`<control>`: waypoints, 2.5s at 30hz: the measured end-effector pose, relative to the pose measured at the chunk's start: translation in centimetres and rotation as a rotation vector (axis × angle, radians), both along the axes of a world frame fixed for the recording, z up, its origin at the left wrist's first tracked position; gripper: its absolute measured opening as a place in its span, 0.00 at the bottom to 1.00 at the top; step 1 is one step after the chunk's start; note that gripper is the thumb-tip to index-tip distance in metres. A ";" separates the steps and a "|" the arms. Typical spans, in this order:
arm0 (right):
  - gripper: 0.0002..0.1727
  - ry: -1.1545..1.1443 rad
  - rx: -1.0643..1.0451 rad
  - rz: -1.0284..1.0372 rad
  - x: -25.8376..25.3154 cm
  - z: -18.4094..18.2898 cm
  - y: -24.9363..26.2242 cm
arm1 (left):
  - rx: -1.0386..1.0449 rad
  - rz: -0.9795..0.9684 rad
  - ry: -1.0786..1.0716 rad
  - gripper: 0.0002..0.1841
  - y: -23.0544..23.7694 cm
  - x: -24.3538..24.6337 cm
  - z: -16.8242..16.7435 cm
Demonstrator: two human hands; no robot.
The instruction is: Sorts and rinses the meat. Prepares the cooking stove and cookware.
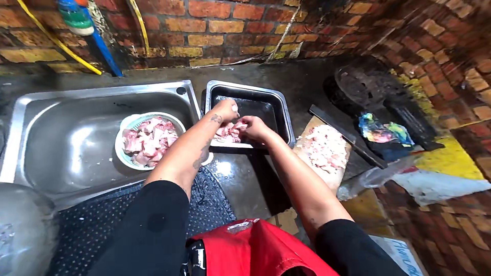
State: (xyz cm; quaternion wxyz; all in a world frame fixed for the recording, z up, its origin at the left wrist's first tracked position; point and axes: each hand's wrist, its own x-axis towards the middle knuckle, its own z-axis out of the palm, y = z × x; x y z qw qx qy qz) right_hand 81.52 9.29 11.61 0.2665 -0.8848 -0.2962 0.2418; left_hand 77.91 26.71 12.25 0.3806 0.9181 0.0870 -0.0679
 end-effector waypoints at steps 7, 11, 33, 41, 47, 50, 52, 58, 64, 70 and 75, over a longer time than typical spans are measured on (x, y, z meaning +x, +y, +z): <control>0.27 -0.060 -0.162 -0.103 1.4 0.5 1.4 | -1.055 0.427 -0.103 0.18 2.7 -3.3 2.9; 0.20 0.385 0.207 -0.353 3.6 0.4 -0.3 | -1.313 0.509 -0.193 0.17 4.2 -7.5 4.5; 0.36 0.254 0.288 0.104 -16.1 1.9 17.6 | 0.130 0.753 0.062 0.34 10.6 -22.3 -4.7; 0.26 -0.225 -0.281 0.074 -4.7 5.4 4.4 | 0.377 0.625 0.168 0.35 8.9 -19.5 -1.2; 0.19 -0.109 -0.111 -0.046 0.0 0.2 0.3 | 0.180 0.061 -0.282 0.20 2.0 -9.5 3.5; 0.21 0.263 0.281 -0.325 1.4 0.9 -2.3 | 0.250 -0.262 -0.112 0.22 -0.6 -5.2 2.3; 0.23 0.523 0.562 -0.449 1.6 1.8 -4.1 | 0.399 -0.338 0.091 0.21 -1.7 -3.3 1.8; 0.21 0.784 0.921 -0.483 1.3 1.7 -7.9 | 0.195 -0.240 0.240 0.17 -1.7 -0.6 0.8; 0.18 0.839 1.053 -0.547 0.7 0.7 -8.9 | -0.589 0.042 0.128 0.13 -0.1 -2.0 0.4; 0.12 0.908 1.213 -0.644 0.6 -1.1 -8.7 | -0.774 0.057 0.118 0.13 0.9 -2.3 2.8; 0.09 0.923 1.344 -0.709 0.7 -1.6 -8.9 | -0.791 0.045 0.150 0.13 -0.2 -1.9 3.0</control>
